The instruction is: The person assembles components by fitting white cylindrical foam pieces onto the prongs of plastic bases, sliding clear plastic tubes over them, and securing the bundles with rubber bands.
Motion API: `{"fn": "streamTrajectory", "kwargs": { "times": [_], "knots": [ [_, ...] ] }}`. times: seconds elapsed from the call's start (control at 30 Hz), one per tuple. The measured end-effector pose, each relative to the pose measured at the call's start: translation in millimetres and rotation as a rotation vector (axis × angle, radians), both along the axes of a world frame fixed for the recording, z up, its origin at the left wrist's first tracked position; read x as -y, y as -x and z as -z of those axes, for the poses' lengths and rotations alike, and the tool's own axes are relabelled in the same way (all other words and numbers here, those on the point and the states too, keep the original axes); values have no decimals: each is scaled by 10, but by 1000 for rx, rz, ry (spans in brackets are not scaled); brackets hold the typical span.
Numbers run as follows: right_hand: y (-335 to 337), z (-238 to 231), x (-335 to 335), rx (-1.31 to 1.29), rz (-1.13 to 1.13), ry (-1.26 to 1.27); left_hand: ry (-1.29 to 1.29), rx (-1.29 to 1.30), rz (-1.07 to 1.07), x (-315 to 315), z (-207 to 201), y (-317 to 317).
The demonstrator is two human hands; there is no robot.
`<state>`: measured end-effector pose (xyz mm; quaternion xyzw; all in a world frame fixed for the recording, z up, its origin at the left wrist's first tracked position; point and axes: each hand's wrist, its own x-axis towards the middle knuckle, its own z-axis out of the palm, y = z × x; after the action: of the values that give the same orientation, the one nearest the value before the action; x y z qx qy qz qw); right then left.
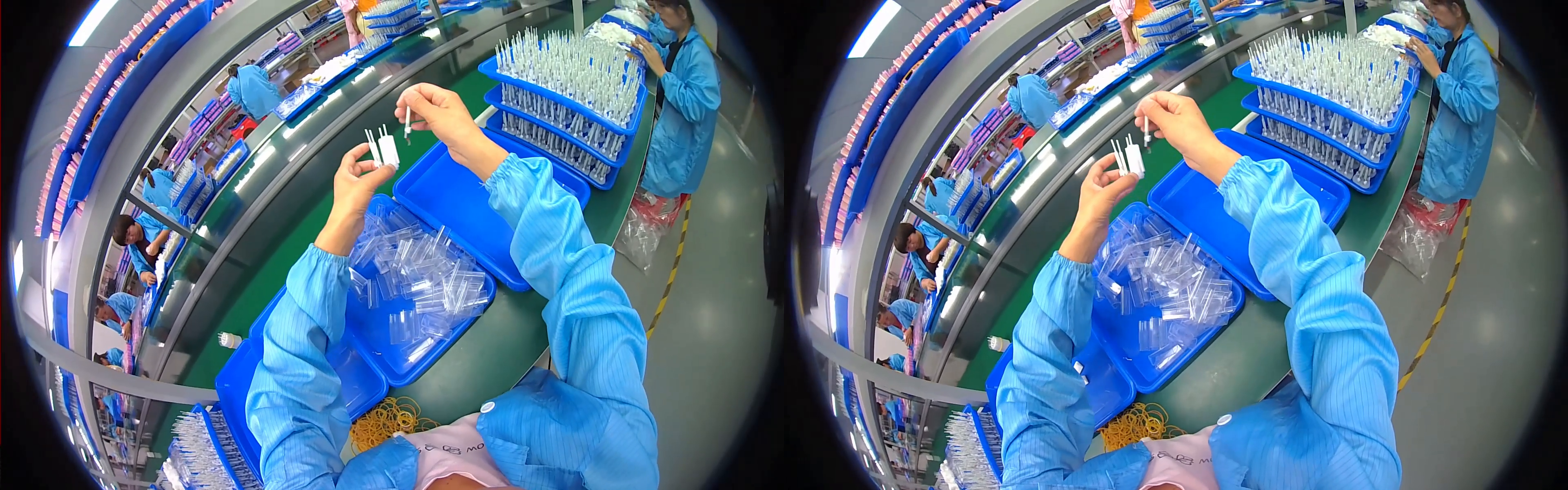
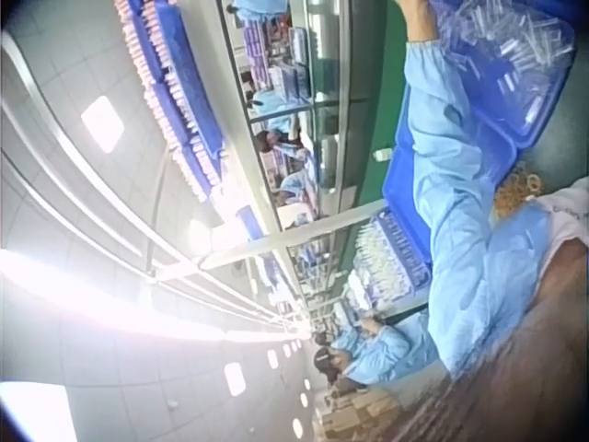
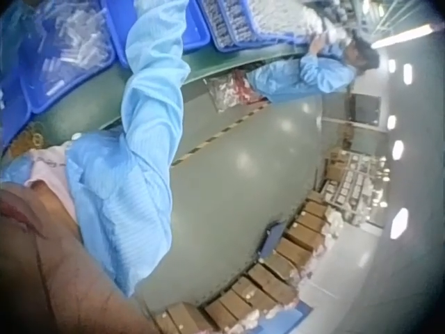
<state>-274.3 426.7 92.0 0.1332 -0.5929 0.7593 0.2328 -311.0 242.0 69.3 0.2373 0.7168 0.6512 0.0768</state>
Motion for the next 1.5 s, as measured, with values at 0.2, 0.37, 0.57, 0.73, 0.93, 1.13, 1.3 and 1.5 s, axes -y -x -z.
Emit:
{"fn": "streamTrajectory", "kwargs": {
  "times": [0.2, 0.37, 0.57, 0.73, 0.93, 1.13, 1.3, 1.5],
  "knots": [
    [172, 142, 48, 188, 9, 209, -77, 20, -11, 5, -80, 145],
    [366, 362, 265, 318, -126, 47, -8, -92, 51, 98, 1, 185],
    [361, 320, 306, 429, -290, -29, 84, -112, -73, 68, -34, 160],
    [354, 287, 373, 387, -270, 13, 163, -92, -135, 89, -162, 71],
    [158, 318, 285, 342, -207, 201, 608, -678, 124, 719, -335, -729],
    [-31, 406, -3, 393, -162, 313, 828, -441, 625, 1209, -314, -2410],
    [-204, 566, -43, 322, -221, 299, 918, -621, 704, 1476, 315, -3124],
    [-499, 866, -387, 400, 60, -39, 1023, -696, 540, 1523, 680, -3205]
  ]
}}
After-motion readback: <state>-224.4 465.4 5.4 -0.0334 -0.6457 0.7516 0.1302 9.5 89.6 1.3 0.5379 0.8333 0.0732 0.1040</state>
